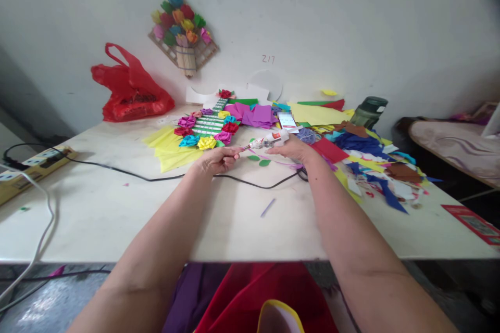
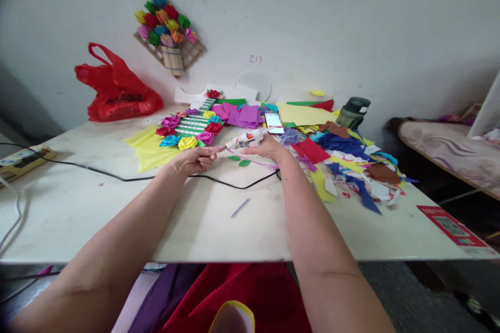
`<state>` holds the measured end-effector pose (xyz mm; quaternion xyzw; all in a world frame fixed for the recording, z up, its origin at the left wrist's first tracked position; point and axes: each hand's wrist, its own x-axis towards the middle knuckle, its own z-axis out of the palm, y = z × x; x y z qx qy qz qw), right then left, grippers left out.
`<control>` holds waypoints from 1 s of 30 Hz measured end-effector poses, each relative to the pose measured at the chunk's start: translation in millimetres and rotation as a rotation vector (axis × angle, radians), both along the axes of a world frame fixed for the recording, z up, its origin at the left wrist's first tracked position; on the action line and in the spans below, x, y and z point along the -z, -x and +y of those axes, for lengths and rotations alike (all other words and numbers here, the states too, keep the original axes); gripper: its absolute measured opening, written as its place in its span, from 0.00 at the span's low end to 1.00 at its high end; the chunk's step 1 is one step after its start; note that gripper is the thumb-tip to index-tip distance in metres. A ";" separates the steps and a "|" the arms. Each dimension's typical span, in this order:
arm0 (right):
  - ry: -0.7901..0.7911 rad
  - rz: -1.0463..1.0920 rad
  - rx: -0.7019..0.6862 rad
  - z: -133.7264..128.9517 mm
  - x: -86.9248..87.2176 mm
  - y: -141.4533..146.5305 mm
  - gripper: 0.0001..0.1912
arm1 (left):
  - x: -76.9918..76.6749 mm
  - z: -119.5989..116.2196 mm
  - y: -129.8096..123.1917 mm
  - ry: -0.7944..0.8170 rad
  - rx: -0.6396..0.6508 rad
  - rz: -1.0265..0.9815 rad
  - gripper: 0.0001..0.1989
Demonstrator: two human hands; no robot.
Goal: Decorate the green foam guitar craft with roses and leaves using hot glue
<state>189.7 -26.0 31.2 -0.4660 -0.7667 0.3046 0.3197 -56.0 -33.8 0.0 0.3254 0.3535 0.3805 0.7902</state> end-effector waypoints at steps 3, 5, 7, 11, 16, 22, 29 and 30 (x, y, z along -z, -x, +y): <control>-0.008 -0.008 0.011 -0.1 -0.1 0.3 0.20 | 0.0 -0.1 -0.3 0.003 -0.011 0.003 0.10; -0.010 -0.017 0.014 -0.5 -0.7 0.7 0.20 | -0.7 -1.0 -0.9 0.006 -0.021 0.007 0.11; -0.008 -0.026 0.016 -1.1 -1.5 0.9 0.20 | -1.8 -2.1 -1.6 0.008 -0.030 0.013 0.11; -0.002 -0.033 0.020 -1.6 -2.3 0.8 0.21 | -3.1 -3.3 -2.2 0.004 -0.035 0.032 0.11; -0.009 -0.030 0.001 -0.7 -1.5 0.2 0.20 | -2.7 -2.6 -2.4 0.002 -0.036 0.033 0.10; -0.004 -0.015 -0.003 0.7 0.1 0.2 0.22 | -2.1 -1.9 -2.7 0.019 -0.061 0.018 0.08; 0.002 -0.003 0.007 -2.4 -2.5 0.3 0.21 | -1.2 -0.3 -1.7 0.008 -0.054 0.039 0.10; 0.008 0.008 0.010 -2.6 -2.5 -0.2 0.21 | -1.6 -0.7 -1.6 0.008 -0.058 0.040 0.09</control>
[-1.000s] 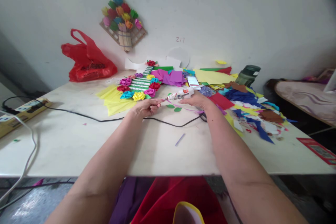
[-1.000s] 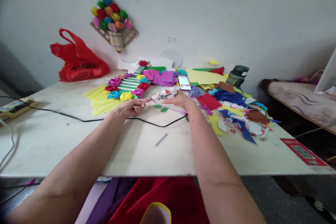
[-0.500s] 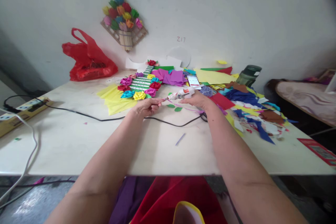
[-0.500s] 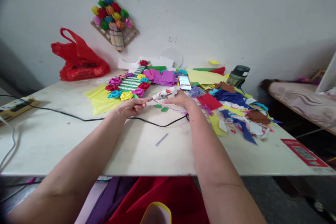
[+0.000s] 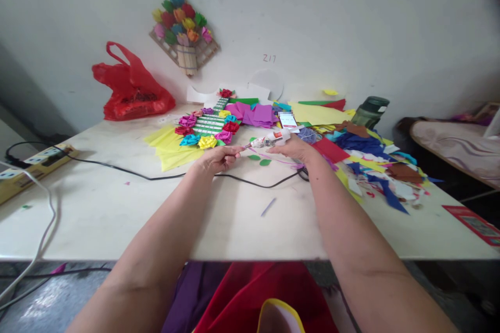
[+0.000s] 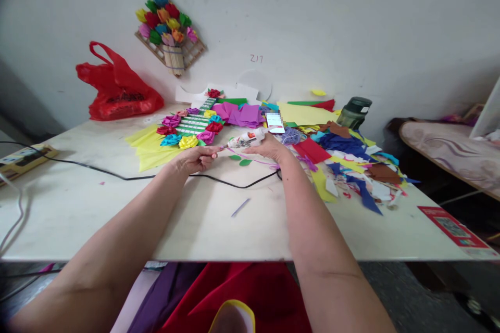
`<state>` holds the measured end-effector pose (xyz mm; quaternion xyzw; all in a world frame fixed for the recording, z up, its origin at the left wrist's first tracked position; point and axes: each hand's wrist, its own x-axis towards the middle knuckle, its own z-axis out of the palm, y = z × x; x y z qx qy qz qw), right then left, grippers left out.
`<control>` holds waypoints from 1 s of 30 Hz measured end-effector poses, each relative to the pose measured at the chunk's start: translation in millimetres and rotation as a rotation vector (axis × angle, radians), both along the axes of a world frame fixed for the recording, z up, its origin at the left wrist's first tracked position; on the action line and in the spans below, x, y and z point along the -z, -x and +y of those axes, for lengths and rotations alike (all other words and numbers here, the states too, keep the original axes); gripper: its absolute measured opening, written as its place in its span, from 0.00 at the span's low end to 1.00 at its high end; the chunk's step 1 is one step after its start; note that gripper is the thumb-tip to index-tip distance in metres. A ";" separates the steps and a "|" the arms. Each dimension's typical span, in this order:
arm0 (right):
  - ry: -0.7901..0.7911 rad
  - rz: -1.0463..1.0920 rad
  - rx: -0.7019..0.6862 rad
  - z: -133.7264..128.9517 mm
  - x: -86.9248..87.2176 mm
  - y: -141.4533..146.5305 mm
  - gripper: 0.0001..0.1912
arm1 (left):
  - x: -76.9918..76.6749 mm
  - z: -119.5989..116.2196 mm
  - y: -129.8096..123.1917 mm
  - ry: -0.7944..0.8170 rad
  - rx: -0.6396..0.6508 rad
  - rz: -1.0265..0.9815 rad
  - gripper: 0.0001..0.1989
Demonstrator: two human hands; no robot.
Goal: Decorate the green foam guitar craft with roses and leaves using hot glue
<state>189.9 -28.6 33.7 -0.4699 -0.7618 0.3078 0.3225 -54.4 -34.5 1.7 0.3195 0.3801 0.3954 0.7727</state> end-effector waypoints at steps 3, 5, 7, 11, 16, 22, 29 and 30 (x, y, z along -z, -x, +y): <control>0.018 0.079 0.030 1.5 2.1 -2.6 0.21 | -2.2 -1.5 0.6 0.009 0.002 0.006 0.09; 0.026 0.175 0.050 4.3 4.5 -4.5 0.21 | -3.4 -2.3 1.5 0.019 0.015 0.020 0.08; 0.007 0.296 0.075 8.2 6.8 -5.7 0.22 | -4.3 -2.9 3.0 0.022 0.019 0.051 0.06; -0.064 0.327 0.215 19.1 12.2 -3.9 0.26 | -7.1 -4.5 6.9 -0.023 0.005 0.136 0.06; -0.152 -0.224 0.443 32.8 21.4 7.1 0.23 | -16.9 -9.9 12.0 -0.113 0.049 0.172 0.09; -0.145 -0.645 0.306 43.9 31.4 28.4 0.21 | -26.4 -16.9 15.5 -0.250 0.131 0.179 0.08; -0.160 -0.722 0.264 44.0 30.3 33.1 0.20 | -29.3 -20.1 13.2 -0.327 0.167 0.228 0.08; -0.213 -0.675 0.284 39.9 26.1 31.1 0.19 | -29.7 -20.4 13.3 -0.330 0.165 0.226 0.08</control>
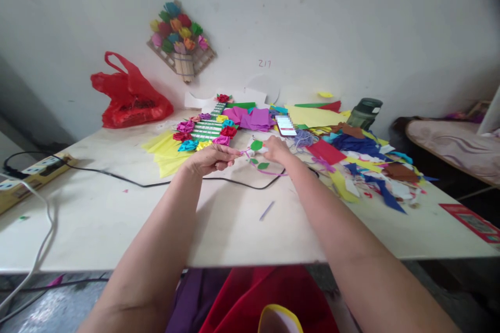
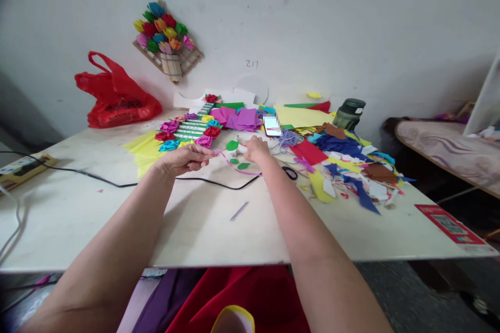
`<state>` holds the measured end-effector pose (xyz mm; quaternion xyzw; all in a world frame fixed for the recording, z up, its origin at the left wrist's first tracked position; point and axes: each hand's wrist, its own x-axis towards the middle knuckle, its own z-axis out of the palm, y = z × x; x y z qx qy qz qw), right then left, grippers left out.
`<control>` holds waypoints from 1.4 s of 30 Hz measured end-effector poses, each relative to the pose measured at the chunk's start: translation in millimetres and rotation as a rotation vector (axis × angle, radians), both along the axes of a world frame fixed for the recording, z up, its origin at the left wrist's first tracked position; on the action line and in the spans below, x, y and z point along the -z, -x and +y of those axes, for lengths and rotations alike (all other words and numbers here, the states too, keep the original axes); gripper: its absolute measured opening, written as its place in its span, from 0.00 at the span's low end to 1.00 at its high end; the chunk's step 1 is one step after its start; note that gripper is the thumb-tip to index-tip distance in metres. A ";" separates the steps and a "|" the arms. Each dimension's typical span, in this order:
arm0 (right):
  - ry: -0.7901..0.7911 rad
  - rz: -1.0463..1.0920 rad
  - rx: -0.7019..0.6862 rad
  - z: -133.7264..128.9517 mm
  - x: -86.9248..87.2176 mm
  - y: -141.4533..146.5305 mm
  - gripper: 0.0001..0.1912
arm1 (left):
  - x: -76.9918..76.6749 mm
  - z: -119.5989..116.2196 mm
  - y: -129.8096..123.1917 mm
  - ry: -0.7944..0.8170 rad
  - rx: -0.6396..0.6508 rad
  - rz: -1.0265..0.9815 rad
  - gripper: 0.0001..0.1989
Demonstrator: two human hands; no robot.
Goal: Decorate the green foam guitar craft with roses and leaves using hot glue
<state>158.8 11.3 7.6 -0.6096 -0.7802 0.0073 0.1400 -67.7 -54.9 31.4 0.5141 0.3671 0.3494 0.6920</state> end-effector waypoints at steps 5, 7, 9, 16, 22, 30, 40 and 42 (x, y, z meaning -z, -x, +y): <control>0.262 0.621 -0.305 -28.7 -21.9 -10.8 0.15 | -1.7 0.0 2.3 -0.013 0.023 -0.018 0.09; 0.521 0.780 -0.510 -37.2 -24.5 -11.8 0.17 | -1.9 0.5 2.8 -0.025 0.031 -0.020 0.10; 0.684 0.828 -0.583 -40.4 -22.5 -10.5 0.19 | -1.7 0.9 2.9 -0.038 0.036 -0.011 0.09; 0.594 0.939 -0.466 -24.4 -8.5 -17.9 0.15 | -1.6 0.8 1.4 -0.102 0.033 0.117 0.07; 0.587 1.055 -0.455 -22.6 -17.6 -31.3 0.13 | -3.2 -1.0 -4.5 -0.167 0.102 0.222 0.08; 0.426 0.914 -0.413 -34.7 -39.2 -19.7 0.10 | -1.4 -1.0 -12.2 -0.211 0.083 0.355 0.08; 0.431 1.015 -0.514 -42.8 -41.0 -6.0 0.12 | 6.0 3.3 -18.4 -0.286 -0.055 0.461 0.04; 0.420 1.047 -0.515 -41.5 -37.9 -0.9 0.11 | 7.2 3.4 -20.4 -0.314 -0.070 0.512 0.04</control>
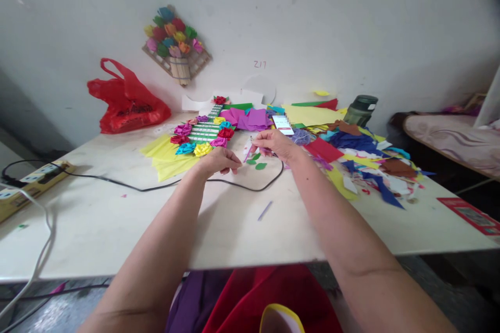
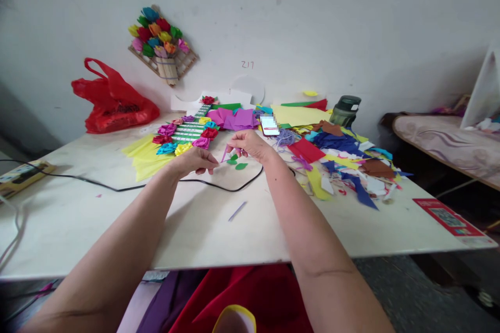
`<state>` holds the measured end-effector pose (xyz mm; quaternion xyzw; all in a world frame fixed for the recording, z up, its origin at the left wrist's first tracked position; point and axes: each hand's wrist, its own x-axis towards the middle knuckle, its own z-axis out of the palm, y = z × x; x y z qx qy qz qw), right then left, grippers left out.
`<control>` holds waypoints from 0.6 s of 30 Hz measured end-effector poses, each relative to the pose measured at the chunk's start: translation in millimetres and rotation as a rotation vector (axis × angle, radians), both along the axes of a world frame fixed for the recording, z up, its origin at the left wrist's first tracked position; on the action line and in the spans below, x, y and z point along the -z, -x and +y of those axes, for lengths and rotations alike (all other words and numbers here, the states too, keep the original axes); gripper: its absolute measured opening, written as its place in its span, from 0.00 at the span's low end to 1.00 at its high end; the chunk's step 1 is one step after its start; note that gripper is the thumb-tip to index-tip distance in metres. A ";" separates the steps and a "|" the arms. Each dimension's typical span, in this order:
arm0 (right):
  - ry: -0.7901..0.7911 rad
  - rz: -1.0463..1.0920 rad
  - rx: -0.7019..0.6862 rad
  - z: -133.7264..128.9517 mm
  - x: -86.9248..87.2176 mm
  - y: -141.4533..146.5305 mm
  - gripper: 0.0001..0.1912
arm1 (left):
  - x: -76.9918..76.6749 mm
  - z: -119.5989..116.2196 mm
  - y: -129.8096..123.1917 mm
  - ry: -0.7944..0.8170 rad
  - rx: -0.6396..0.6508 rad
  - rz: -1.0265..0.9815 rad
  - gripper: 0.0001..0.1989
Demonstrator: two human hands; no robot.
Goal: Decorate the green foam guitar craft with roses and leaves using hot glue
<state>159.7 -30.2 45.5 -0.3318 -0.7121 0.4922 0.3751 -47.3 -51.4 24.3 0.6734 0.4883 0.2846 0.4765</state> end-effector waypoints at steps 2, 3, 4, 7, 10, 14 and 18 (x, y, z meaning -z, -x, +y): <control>0.000 0.028 0.004 0.6 2.2 5.0 0.11 | 0.5 -0.2 -2.8 -0.017 -0.026 0.057 0.04; 0.000 0.040 0.002 0.6 3.0 7.2 0.11 | 0.6 -0.3 -4.2 -0.021 -0.037 0.083 0.04; 0.003 0.048 -0.003 0.2 3.4 9.0 0.11 | 0.8 -0.3 -5.5 -0.023 -0.044 0.104 0.04; 0.012 0.065 -0.013 -2.4 2.9 11.6 0.10 | 2.0 0.5 -7.4 -0.027 -0.052 0.121 0.03; 0.017 0.070 -0.016 -5.9 0.8 9.5 0.09 | 3.0 1.3 -7.1 -0.027 -0.069 0.091 0.02; 0.038 0.052 -0.067 -8.1 0.4 3.4 0.10 | 2.3 0.9 -6.8 -0.029 -0.133 0.033 0.03; 0.071 0.020 -0.133 -8.7 2.7 -0.9 0.11 | 3.0 2.0 -7.2 -0.027 -0.202 -0.046 0.01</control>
